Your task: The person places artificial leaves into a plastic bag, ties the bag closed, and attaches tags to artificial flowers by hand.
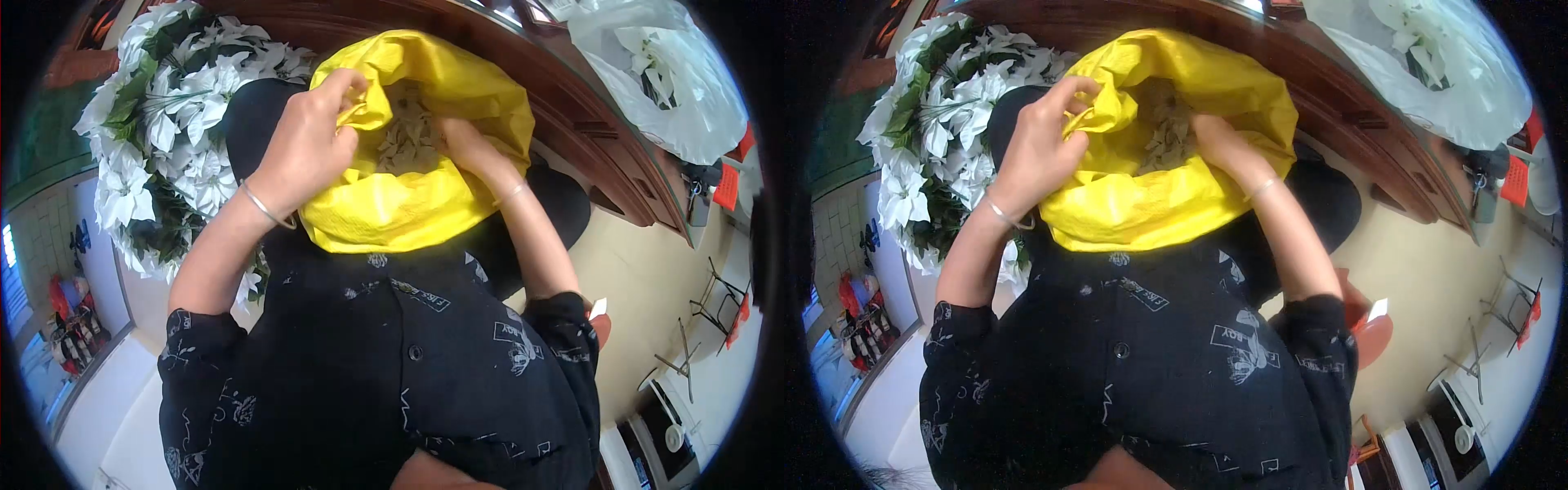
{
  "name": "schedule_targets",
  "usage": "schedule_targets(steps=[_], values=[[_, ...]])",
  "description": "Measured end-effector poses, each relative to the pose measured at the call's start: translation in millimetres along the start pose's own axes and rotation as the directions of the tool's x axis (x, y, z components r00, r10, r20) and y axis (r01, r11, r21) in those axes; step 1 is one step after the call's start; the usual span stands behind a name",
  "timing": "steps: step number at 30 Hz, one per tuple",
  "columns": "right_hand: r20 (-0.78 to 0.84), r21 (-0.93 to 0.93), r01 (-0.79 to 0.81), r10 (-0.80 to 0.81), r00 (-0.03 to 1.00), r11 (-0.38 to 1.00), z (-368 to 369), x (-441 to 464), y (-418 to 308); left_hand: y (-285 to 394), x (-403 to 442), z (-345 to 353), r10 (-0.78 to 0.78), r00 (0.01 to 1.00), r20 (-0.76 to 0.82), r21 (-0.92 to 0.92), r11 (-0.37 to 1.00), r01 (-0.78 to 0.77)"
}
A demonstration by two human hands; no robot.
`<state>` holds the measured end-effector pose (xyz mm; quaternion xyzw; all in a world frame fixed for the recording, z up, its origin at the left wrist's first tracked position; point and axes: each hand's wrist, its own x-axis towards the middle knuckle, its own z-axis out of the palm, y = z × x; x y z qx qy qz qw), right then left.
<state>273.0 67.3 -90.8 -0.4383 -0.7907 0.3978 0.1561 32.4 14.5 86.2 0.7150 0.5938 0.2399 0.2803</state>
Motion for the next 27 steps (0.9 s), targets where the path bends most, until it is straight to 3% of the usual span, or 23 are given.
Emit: schedule_targets(steps=[3,9,13,19,27], values=[[0.129,0.082,-0.108,0.096,0.987,0.991,11,43,-10,27,0,-18,0.015,0.999,0.032,-0.076,0.997,-0.012],[0.303,-0.035,-0.152,0.156,0.94,0.988,28,103,4,72,-4,-48,0.025,0.987,0.156,-0.229,0.973,0.012],[0.403,-0.139,-0.151,0.195,0.894,0.979,42,118,21,77,-9,-60,-0.027,0.994,0.107,-0.258,0.965,0.054],[0.534,-0.266,-0.103,0.236,0.812,0.958,30,94,52,73,-16,-67,-0.07,0.996,0.064,-0.257,0.963,0.084],[0.599,-0.352,-0.053,0.268,0.755,0.935,9,44,64,66,-17,-60,-0.006,0.999,0.045,-0.233,0.972,0.016]])
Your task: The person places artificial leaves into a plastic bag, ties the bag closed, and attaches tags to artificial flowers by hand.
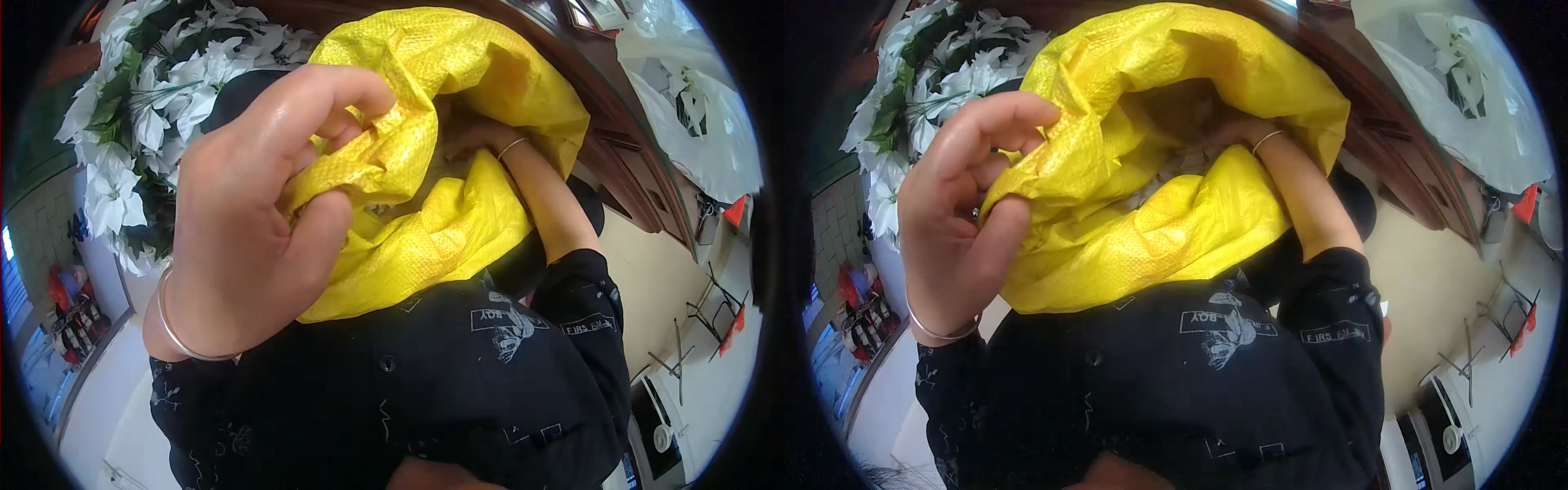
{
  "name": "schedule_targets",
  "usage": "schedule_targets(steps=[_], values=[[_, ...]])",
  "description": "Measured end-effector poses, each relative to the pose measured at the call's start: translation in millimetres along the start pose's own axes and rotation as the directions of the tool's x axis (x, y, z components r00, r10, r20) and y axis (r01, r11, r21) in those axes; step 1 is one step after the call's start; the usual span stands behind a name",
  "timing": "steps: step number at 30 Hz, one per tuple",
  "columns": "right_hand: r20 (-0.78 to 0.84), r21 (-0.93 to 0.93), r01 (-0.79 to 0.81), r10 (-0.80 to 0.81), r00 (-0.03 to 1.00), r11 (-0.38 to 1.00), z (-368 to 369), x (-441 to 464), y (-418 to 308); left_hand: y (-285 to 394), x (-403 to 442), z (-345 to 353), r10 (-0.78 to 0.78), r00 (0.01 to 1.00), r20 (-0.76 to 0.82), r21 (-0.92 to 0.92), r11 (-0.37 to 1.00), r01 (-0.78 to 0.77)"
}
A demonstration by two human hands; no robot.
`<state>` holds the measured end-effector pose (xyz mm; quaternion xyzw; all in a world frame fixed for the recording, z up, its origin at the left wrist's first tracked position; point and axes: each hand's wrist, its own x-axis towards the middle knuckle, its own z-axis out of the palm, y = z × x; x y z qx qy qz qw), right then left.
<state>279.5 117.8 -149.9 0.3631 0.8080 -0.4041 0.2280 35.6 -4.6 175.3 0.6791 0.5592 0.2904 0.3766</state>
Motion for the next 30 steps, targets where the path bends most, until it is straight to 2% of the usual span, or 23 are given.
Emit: schedule_targets(steps=[7,11,20,23,24,27,28,30], values=[[-0.096,-0.07,0.008,-0.014,0.995,0.998,40,-7,1,3,-4,3,-0.013,0.999,0.032,0.005,1.0,0.013],[-0.186,-0.071,0.021,-0.034,0.982,0.997,62,4,5,-1,-6,4,0.041,0.999,0.02,0.07,0.997,-0.042],[-0.369,0.094,0.185,-0.139,0.919,0.978,20,-25,-32,-17,-4,6,-0.042,0.998,-0.045,0.043,0.998,0.044],[-0.601,0.083,0.441,-0.308,0.737,0.894,5,-52,-47,-32,0,10,-0.048,0.998,-0.051,0.017,0.999,0.049],[-0.611,0.132,0.409,-0.251,0.751,0.903,-2,-63,-55,-41,2,11,0.035,0.997,-0.071,0.13,0.991,-0.025],[-0.665,0.223,0.417,-0.176,0.725,0.881,-24,-101,-76,-55,5,14,-0.085,0.993,-0.076,0.139,0.986,0.095],[-0.655,0.178,0.377,-0.176,0.735,0.909,-30,-111,-79,-61,8,16,-0.119,0.99,-0.078,0.119,0.985,0.128],[-0.718,0.138,0.401,-0.188,0.67,0.906,-34,-126,-82,-83,13,21,-0.08,0.991,-0.106,0.146,0.985,0.095]])
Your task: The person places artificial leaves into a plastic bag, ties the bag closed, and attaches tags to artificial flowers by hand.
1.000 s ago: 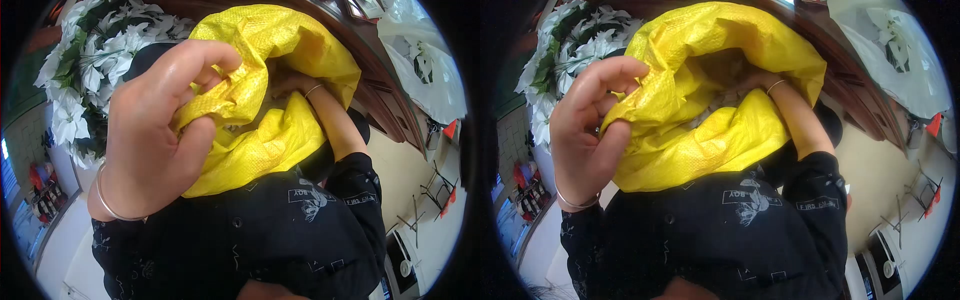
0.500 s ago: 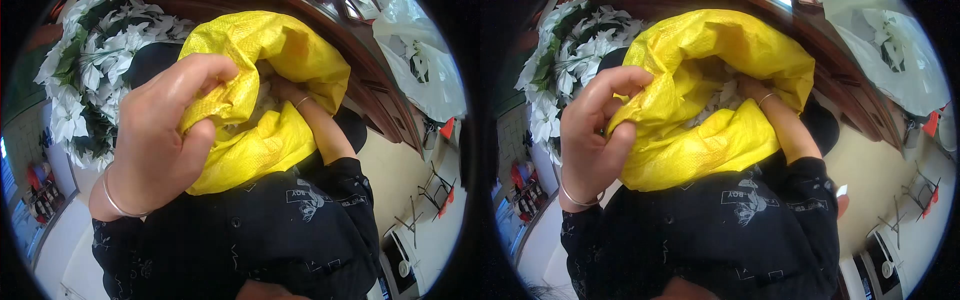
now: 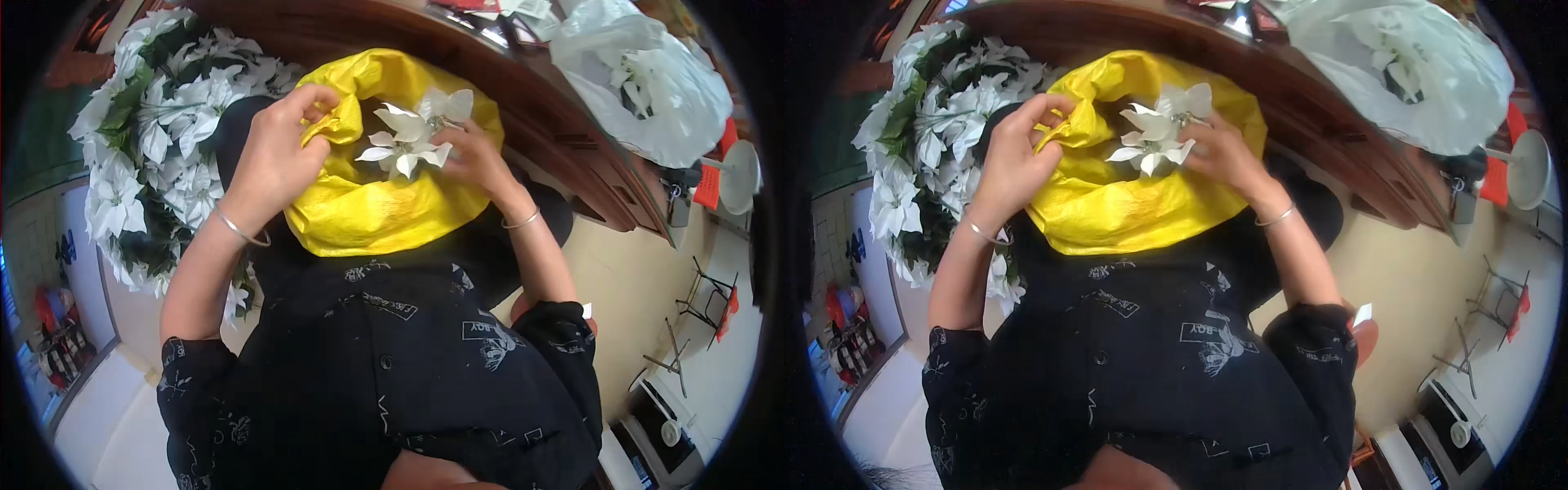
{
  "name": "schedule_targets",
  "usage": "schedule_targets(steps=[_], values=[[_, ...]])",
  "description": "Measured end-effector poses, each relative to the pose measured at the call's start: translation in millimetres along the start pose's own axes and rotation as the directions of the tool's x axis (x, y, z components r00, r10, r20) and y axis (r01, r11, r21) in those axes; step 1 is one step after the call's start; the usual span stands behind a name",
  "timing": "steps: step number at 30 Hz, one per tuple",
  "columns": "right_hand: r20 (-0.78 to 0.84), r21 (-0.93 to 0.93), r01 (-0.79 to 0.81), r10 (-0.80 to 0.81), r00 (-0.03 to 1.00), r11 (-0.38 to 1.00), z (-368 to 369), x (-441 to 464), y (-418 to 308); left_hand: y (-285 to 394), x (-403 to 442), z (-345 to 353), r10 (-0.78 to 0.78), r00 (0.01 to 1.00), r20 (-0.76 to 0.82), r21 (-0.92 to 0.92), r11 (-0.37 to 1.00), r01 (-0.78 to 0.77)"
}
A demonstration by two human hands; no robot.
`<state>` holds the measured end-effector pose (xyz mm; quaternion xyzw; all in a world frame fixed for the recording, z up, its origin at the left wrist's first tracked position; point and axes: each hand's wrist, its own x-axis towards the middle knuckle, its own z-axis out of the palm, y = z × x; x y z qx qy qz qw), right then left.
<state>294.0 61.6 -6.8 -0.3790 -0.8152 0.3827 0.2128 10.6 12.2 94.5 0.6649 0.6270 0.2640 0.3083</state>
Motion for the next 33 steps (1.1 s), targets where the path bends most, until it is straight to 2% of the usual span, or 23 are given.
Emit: schedule_targets(steps=[2,3,5,9,10,13,14,15,17,19,21,22,23,25,28,29,31,32,33], values=[[-0.057,-0.009,0.018,-0.019,0.998,1.0,-11,-6,-3,-7,4,3,0.027,0.999,-0.032,-0.013,1.0,-0.027],[-0.115,-0.037,0.096,-0.1,0.988,0.995,-17,-7,-7,-15,6,6,0.078,0.996,-0.046,0.025,0.997,-0.077],[-0.199,0.031,0.102,-0.094,0.976,0.994,-28,-14,-19,-20,8,10,0.1,0.993,-0.059,0.006,0.995,-0.1],[-0.329,-0.06,0.117,-0.131,0.935,0.991,-54,-30,-43,-18,7,12,0.036,0.998,-0.051,-0.105,0.994,-0.041],[-0.337,-0.038,0.071,-0.08,0.938,0.997,-63,-36,-52,-18,7,12,0.048,0.998,-0.052,-0.104,0.993,-0.053],[-0.484,-0.053,0.121,-0.132,0.865,0.991,-93,-52,-71,-23,7,14,0.038,0.998,-0.047,-0.122,0.992,-0.044],[-0.556,-0.018,0.032,-0.037,0.83,0.999,-104,-59,-85,-26,7,15,0.025,0.999,-0.042,-0.133,0.991,-0.03],[-0.604,0.033,0.05,-0.02,0.797,0.998,-114,-65,-83,-28,6,15,0.03,0.999,-0.045,-0.141,0.989,-0.036],[-0.613,0.276,-0.009,0.183,0.769,0.961,-143,-71,-97,-31,6,17,0.037,0.998,-0.05,-0.158,0.986,-0.044],[-0.636,0.302,-0.175,0.335,0.695,0.937,-171,-65,-117,-33,7,16,0.039,0.999,-0.037,-0.142,0.989,-0.044],[-0.66,0.176,-0.367,0.386,0.644,0.913,-198,-61,-104,-32,9,15,0.038,0.999,-0.03,-0.113,0.993,-0.041],[-0.676,0.184,-0.369,0.39,0.626,0.911,-208,-54,-100,-30,9,15,0.035,0.999,-0.03,-0.094,0.995,-0.038],[-0.668,0.209,-0.302,0.361,0.65,0.93,-221,-50,-85,-29,9,14,0.032,0.999,-0.028,-0.074,0.997,-0.034],[-0.678,0.165,-0.426,0.416,0.606,0.889,-237,-32,-89,-30,11,16,0.046,0.999,-0.026,-0.059,0.997,-0.048],[-0.708,0.107,-0.486,0.41,0.575,0.867,-249,-8,-93,-29,12,16,0.073,0.997,-0.02,0.024,0.997,-0.072],[-0.704,0.138,-0.47,0.42,0.572,0.872,-252,-2,-86,-28,12,15,0.082,0.996,-0.015,0.062,0.995,-0.081],[-0.698,0.199,-0.435,0.438,0.566,0.878,-257,7,-64,-20,13,13,0.129,0.992,0.014,0.252,0.959,-0.129],[-0.68,0.197,-0.416,0.43,0.594,0.888,-259,9,-56,-14,14,13,0.151,0.988,0.03,0.343,0.927,-0.152],[-0.679,0.218,-0.386,0.423,0.6,0.896,-259,11,-49,-4,18,13,0.243,0.97,-0.008,0.336,0.914,-0.226]])
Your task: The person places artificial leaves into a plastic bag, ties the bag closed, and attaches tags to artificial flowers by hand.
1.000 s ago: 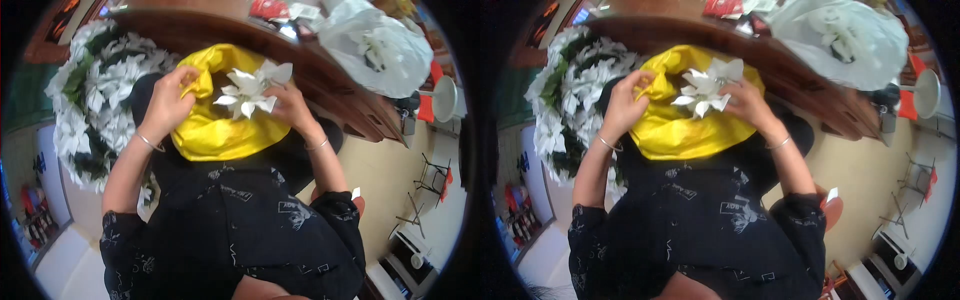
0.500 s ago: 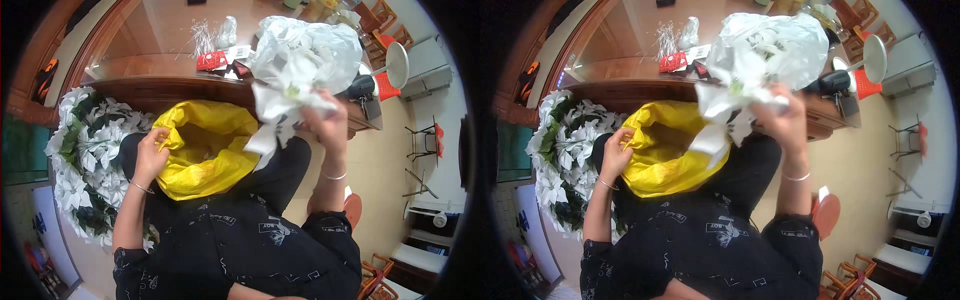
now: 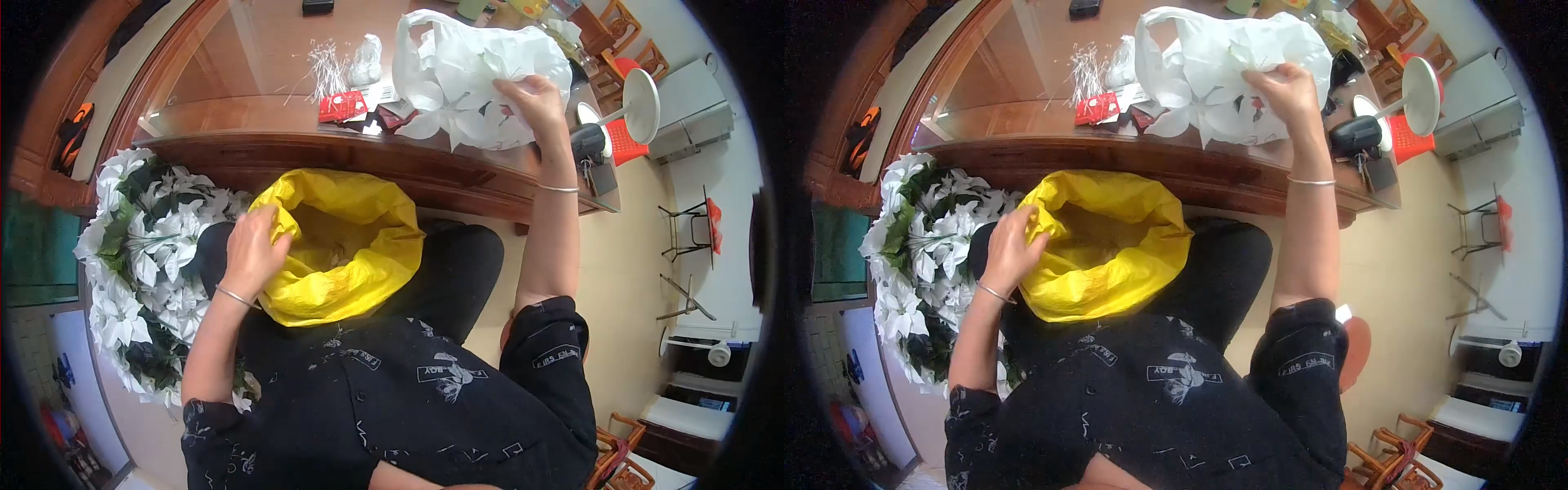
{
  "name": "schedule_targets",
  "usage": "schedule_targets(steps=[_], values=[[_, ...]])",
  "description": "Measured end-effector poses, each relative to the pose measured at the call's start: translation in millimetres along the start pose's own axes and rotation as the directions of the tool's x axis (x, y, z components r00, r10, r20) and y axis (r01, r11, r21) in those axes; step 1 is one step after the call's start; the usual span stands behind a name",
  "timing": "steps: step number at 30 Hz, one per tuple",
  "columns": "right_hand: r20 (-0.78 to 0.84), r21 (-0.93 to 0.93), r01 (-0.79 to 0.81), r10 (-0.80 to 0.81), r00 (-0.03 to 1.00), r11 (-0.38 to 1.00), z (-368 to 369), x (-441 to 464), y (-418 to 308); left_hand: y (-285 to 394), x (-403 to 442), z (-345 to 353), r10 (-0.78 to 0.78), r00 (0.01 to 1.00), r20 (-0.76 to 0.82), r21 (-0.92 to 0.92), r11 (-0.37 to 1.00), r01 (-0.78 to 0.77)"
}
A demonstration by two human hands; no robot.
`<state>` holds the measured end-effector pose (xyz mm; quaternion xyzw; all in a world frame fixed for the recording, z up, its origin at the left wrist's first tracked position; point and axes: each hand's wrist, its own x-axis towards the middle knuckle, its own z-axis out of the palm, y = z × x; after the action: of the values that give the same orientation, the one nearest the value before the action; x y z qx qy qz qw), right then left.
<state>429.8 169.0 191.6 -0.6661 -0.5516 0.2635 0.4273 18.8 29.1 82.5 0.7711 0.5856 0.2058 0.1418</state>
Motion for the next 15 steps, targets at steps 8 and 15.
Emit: schedule_targets(steps=[8,15], values=[[0.018,0.031,0.045,-0.046,0.999,0.998,5,-2,3,107,141,-22,0.135,0.955,-0.264,-0.344,0.912,-0.224],[-0.007,-0.22,0.079,-0.083,0.997,0.972,9,-11,-3,135,231,3,0.129,0.986,-0.109,-0.854,0.495,-0.159]])
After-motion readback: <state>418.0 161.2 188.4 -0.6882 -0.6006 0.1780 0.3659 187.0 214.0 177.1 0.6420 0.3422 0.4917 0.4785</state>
